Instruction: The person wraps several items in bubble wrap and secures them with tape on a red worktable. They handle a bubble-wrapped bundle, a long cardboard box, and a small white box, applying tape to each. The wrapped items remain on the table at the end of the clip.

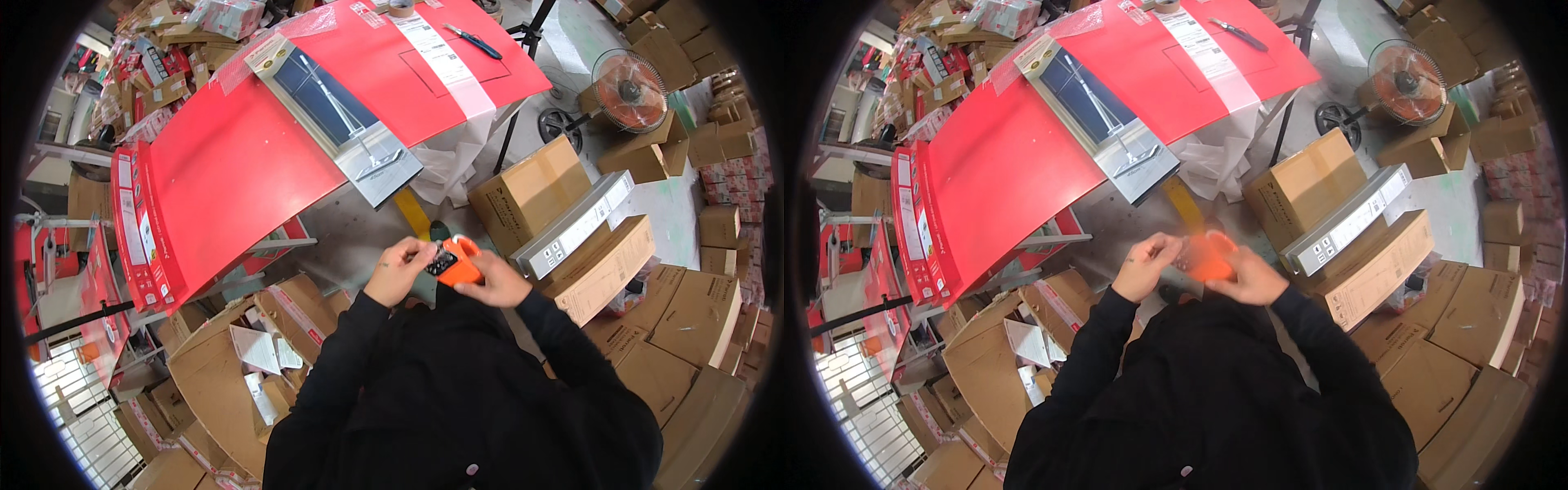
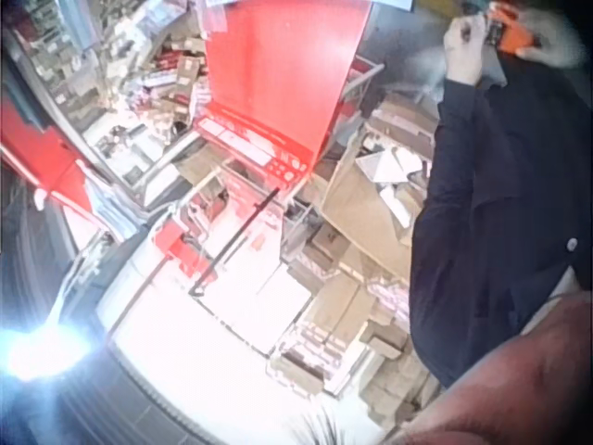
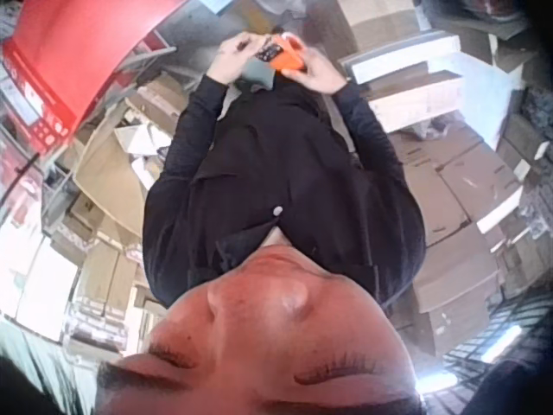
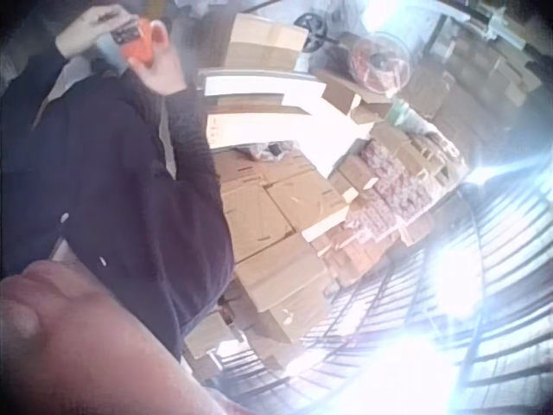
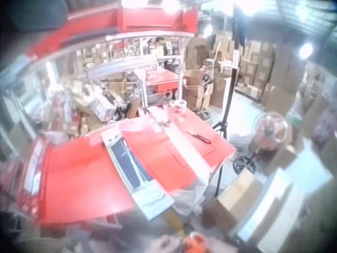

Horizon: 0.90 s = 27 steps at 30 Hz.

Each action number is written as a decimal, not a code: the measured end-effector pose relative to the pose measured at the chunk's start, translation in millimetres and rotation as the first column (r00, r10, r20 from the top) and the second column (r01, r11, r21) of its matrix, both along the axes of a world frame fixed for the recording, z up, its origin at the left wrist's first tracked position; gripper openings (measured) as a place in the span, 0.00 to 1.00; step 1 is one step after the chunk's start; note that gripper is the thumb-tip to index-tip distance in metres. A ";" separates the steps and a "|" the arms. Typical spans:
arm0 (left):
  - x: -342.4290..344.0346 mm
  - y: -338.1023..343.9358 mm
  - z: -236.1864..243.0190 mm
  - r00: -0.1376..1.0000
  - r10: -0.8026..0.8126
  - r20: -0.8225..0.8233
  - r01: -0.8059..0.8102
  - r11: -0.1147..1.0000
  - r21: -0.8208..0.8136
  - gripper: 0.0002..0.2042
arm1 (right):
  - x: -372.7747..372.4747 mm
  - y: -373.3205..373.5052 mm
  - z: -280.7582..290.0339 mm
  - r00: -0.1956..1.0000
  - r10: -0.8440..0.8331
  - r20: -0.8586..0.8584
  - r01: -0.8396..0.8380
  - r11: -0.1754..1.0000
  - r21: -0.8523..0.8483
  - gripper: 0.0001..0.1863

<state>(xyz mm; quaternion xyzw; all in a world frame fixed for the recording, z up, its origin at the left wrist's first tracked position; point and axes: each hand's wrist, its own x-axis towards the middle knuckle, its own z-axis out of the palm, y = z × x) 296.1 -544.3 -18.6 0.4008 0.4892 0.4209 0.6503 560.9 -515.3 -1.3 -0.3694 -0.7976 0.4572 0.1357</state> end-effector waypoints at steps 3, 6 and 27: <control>-13.5 -7.0 20.1 0.995 -0.100 -0.031 0.093 0.983 -0.159 0.14 | -12.2 -43.8 -11.9 0.985 -0.110 -0.134 0.112 0.994 0.012 0.32; -17.2 14.5 32.2 0.975 -0.016 -0.221 0.013 1.000 -0.011 0.13 | -29.7 -46.4 -18.5 0.935 -0.284 -0.214 0.273 0.959 -0.080 0.27; -75.0 165.3 -73.7 0.228 0.323 -0.919 0.146 0.922 0.360 0.36 | -134.7 96.2 -285.7 0.882 -0.398 -0.253 0.343 0.910 -0.235 0.19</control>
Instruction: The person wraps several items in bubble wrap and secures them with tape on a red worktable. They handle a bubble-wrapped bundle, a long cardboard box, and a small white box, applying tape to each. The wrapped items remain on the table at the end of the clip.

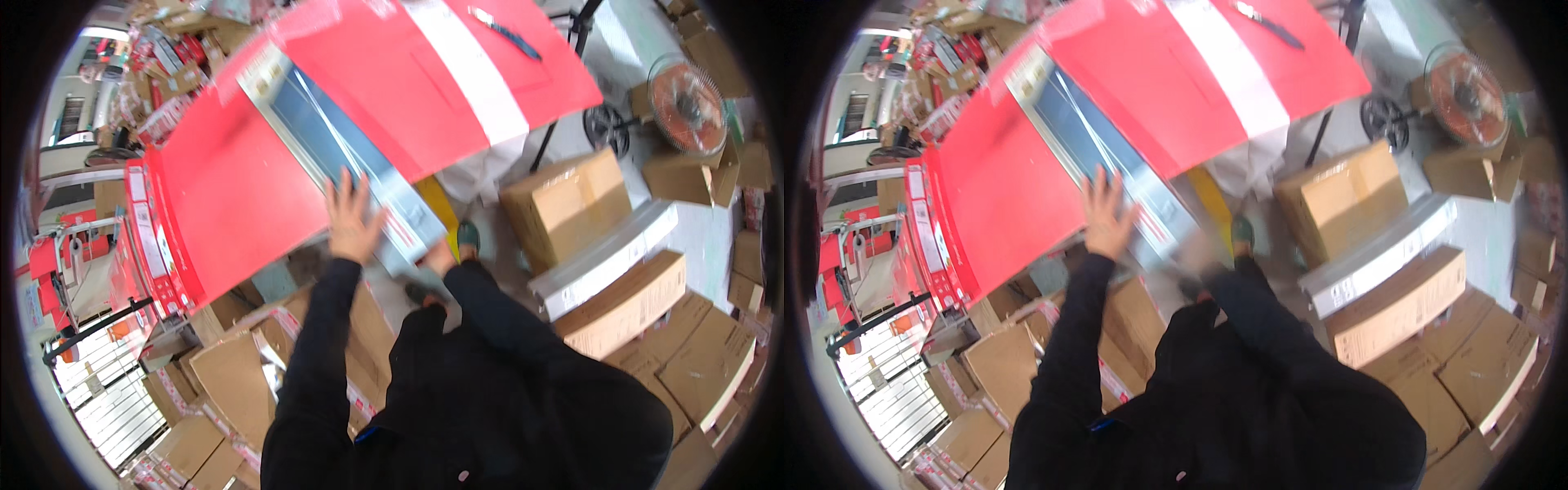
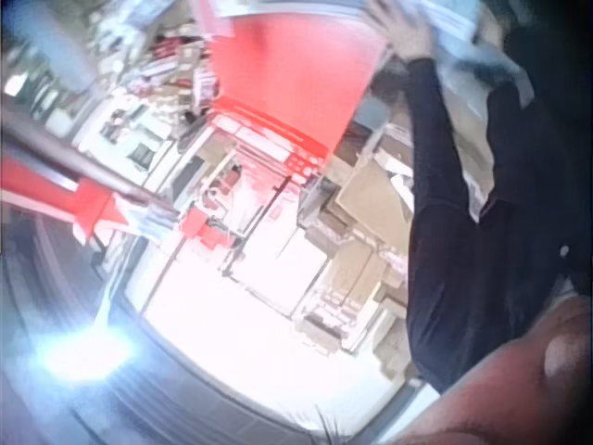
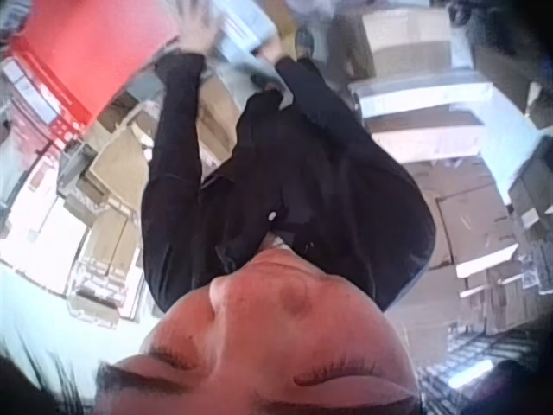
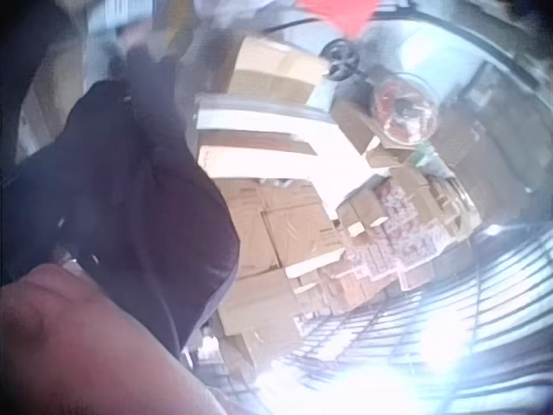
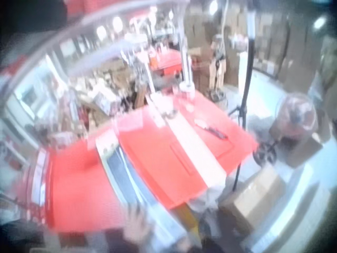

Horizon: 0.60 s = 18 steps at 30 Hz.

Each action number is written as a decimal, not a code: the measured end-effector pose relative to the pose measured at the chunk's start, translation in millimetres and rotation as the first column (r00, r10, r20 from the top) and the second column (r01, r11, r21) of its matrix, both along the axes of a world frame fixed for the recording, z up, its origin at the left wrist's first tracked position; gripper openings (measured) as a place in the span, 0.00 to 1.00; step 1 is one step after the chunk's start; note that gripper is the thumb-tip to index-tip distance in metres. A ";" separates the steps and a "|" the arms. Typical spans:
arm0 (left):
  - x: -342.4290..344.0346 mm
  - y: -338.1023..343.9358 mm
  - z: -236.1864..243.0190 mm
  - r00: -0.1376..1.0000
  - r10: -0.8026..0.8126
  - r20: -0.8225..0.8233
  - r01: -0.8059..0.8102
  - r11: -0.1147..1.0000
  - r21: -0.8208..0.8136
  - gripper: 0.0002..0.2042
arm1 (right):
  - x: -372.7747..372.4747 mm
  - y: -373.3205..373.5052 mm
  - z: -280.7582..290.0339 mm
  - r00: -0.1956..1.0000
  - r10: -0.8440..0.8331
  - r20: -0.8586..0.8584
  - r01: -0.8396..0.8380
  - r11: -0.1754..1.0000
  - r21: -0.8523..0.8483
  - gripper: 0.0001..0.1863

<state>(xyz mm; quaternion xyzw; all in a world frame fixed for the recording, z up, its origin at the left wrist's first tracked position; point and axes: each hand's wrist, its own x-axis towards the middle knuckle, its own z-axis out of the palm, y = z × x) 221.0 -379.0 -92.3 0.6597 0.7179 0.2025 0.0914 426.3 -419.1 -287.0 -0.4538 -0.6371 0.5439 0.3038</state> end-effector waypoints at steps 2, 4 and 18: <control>36.0 -29.3 12.0 0.987 -0.133 -0.086 0.118 0.980 -0.159 0.36 | 54.3 5.8 53.3 0.999 -0.027 -0.045 0.004 0.895 -0.446 0.18; 53.7 -18.0 96.3 0.917 -0.319 0.241 0.397 0.795 -0.459 0.47 | 127.9 6.7 108.6 0.997 -0.055 -0.052 0.014 0.809 -0.588 0.18; 70.3 99.0 201.2 0.857 -0.488 -0.163 0.513 0.838 0.187 0.63 | 343.0 70.0 327.1 0.866 -0.494 0.077 0.500 0.854 -0.142 0.25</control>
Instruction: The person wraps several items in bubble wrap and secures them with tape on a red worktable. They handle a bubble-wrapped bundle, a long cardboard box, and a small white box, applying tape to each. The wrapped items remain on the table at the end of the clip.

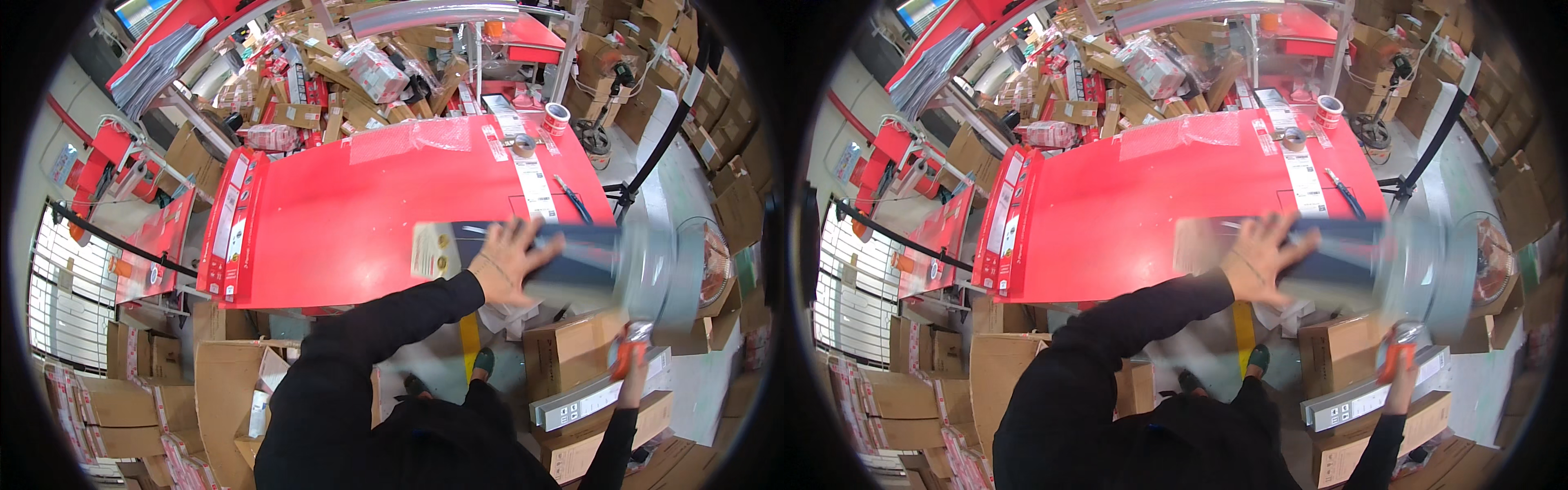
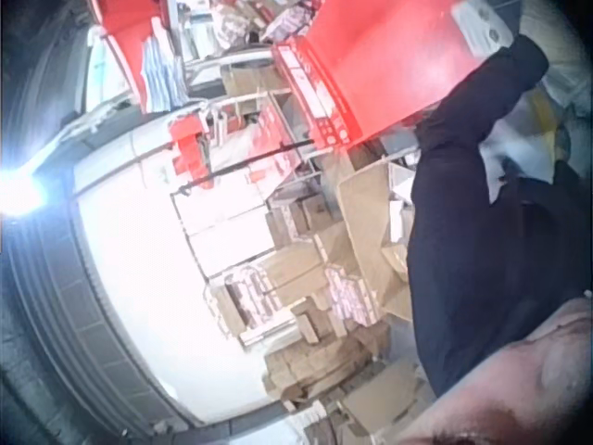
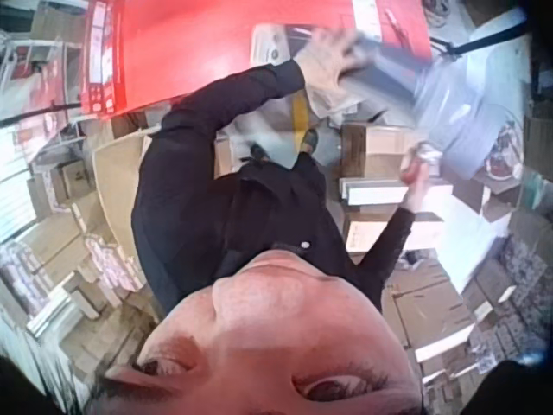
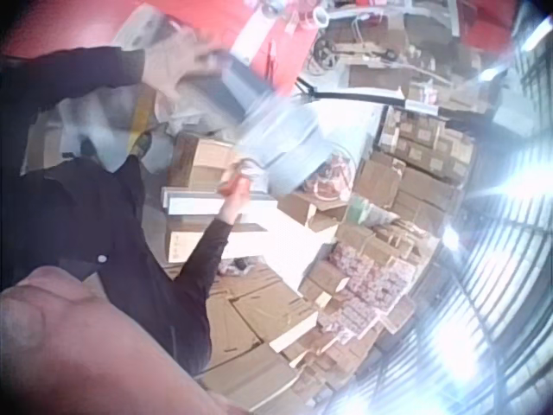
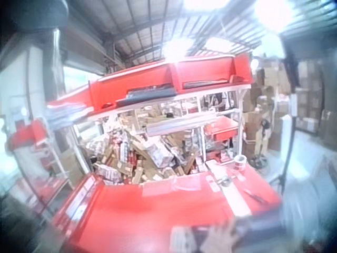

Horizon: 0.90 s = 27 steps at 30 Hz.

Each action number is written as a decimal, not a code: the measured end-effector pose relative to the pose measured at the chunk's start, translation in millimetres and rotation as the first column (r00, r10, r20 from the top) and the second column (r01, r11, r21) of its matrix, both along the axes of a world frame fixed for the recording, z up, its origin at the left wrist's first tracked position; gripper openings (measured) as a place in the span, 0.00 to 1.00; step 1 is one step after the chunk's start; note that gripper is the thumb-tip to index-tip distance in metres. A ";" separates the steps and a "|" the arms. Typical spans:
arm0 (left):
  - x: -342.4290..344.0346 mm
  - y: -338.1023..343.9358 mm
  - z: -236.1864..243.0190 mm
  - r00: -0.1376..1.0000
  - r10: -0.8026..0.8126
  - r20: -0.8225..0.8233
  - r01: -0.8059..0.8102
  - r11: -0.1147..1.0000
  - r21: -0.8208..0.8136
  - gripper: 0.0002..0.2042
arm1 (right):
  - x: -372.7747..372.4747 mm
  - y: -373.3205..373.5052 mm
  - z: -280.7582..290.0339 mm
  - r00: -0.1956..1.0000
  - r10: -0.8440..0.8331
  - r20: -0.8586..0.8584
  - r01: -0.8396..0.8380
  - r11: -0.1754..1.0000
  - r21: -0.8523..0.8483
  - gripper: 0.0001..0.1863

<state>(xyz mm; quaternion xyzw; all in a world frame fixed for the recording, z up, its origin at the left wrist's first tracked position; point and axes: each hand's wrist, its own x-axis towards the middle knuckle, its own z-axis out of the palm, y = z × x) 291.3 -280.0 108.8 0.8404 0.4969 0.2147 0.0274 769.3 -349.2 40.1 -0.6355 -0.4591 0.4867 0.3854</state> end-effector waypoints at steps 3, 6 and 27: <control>-23.9 -4.2 44.7 0.764 0.621 0.176 -0.615 0.783 -0.098 0.61 | -11.6 23.8 -22.1 0.979 -0.160 -0.126 0.182 0.966 0.185 0.27; -73.4 4.2 4.1 0.655 0.749 0.100 -0.730 0.662 -0.173 0.59 | -68.8 10.8 -53.2 0.957 -0.278 -0.079 0.287 0.949 0.134 0.27; -62.6 -131.6 -104.7 0.770 0.436 0.466 0.029 0.706 -0.708 0.23 | -239.6 -107.3 -42.3 0.818 0.568 -0.092 -0.574 0.814 -0.085 0.21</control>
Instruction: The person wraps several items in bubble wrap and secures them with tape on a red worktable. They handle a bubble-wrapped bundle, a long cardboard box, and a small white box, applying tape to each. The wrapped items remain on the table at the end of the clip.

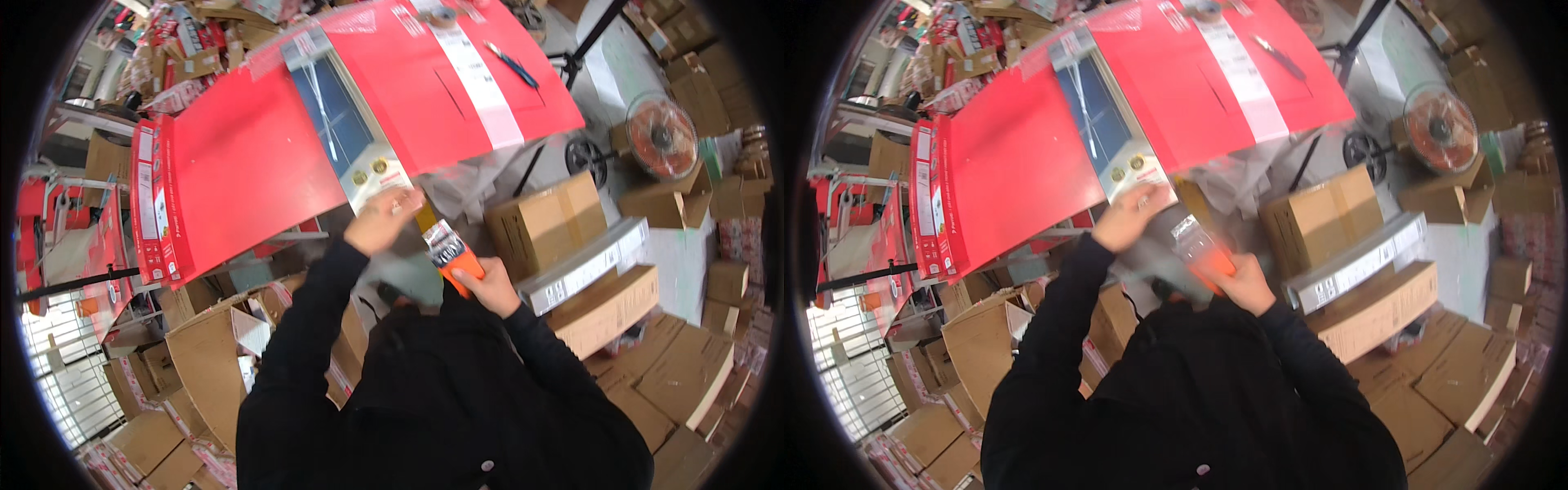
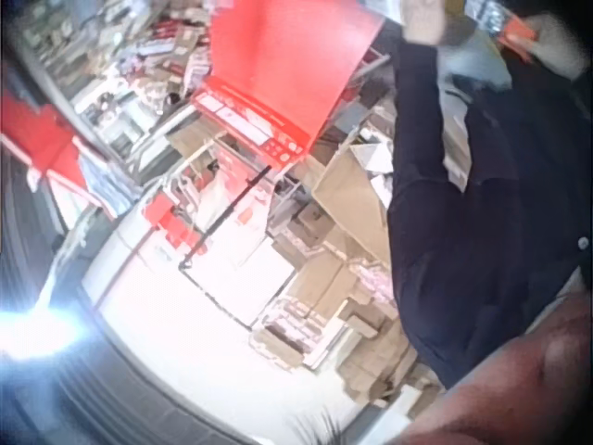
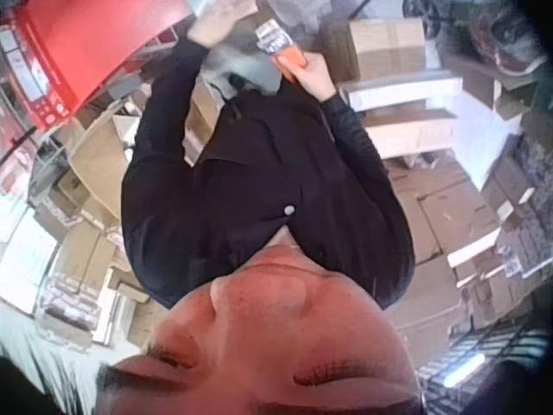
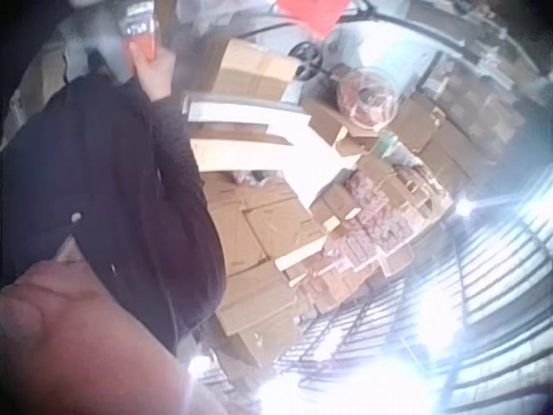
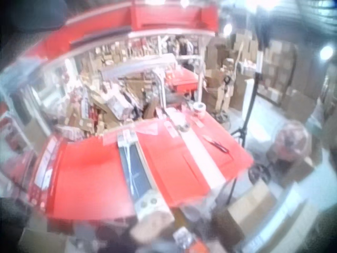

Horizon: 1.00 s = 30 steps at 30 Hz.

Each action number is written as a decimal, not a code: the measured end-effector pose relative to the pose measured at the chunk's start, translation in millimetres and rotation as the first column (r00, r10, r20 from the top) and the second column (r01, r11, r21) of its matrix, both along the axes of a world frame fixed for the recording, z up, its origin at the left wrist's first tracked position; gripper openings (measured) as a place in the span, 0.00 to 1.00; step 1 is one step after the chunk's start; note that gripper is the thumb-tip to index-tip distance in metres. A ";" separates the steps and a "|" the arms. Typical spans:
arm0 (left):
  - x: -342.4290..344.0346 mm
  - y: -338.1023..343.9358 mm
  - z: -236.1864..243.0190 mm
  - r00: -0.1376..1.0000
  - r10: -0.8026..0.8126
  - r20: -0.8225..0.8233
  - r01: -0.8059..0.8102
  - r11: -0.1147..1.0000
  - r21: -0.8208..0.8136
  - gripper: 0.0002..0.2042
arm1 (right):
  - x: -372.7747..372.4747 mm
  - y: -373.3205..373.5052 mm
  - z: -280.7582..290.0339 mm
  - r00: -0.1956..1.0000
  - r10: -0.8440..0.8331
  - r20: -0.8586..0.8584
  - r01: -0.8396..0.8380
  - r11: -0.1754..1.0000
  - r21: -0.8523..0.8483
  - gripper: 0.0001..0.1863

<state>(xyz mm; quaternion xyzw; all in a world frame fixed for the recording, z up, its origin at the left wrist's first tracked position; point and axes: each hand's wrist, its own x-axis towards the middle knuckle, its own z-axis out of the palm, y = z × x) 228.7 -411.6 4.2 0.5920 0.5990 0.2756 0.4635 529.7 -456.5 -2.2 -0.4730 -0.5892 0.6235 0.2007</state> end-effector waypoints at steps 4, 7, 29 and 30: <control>46.0 -82.0 33.7 0.866 0.241 0.439 -0.140 0.958 -0.249 0.16 | -15.6 -12.6 3.9 0.994 0.094 0.047 -0.104 0.941 0.322 0.18; 27.6 -88.3 2.3 0.753 0.391 0.529 -0.152 0.886 -0.438 0.12 | -34.1 -39.5 -12.9 0.998 0.006 -0.065 0.019 0.923 0.383 0.19; -80.6 -8.8 -100.5 0.736 0.290 -0.612 0.014 0.897 0.442 0.37 | -149.2 6.9 -211.7 0.961 -0.248 0.122 0.263 0.955 -0.134 0.18; -73.9 -25.1 -104.6 0.803 0.426 -0.417 -0.192 0.847 0.495 0.37 | -120.7 2.9 -210.1 0.958 -0.103 0.268 0.109 0.994 -0.008 0.20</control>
